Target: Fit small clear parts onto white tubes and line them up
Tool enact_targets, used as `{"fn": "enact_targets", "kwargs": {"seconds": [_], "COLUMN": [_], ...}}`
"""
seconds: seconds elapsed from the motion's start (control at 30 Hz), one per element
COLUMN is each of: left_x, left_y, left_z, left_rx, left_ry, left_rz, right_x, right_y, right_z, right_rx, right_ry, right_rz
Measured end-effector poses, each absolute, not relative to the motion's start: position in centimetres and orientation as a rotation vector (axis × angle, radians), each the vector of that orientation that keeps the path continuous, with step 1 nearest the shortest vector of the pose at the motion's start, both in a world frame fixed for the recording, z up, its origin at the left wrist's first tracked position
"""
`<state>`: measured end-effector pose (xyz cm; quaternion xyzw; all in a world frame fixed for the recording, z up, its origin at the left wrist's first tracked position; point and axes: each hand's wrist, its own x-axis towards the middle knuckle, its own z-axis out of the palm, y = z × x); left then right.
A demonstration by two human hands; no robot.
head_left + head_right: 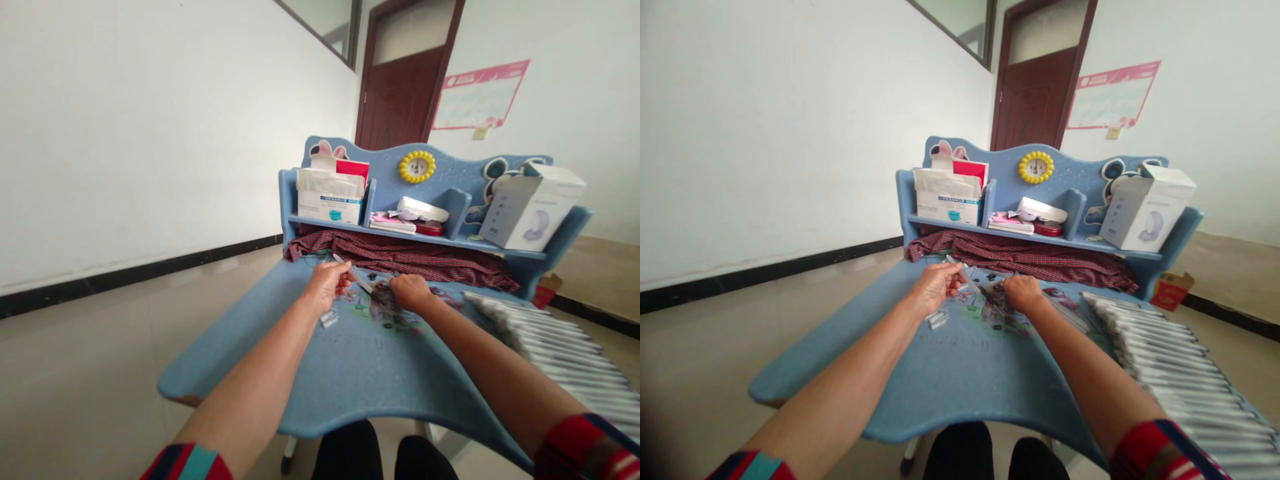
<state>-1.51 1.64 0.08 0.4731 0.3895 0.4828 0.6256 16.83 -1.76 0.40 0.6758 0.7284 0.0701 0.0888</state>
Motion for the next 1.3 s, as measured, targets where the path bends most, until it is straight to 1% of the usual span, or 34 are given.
{"fn": "enact_targets", "kwargs": {"seconds": [0.13,0.4,1.07,1.17,1.3], "left_x": [-1.5,-1.5,-1.0,-1.0,-1.3], "left_y": [1.7,1.9,1.5,1.4,1.5], "left_z": [0.2,0.1,0.0,0.0,0.3], "left_rx": [1.015,0.927,0.896,0.837,0.716], "left_ry": [0.906,0.955,0.947,0.918,0.845], "left_rz": [1.122,1.227,1.264,1.266,1.261], "right_x": [16.6,16.3,13.8,12.8,10.6], "right_y": [-2.4,-4.8,-5.4,-5.4,-4.9], "right_z": [1.7,4.3,5.7,6.6,8.2], "right_rx": [2.004,1.923,1.895,1.9,1.873], "right_ry": [2.224,2.454,2.339,2.304,2.304], "right_rz": [0.319,0.256,0.265,0.347,0.54]}}
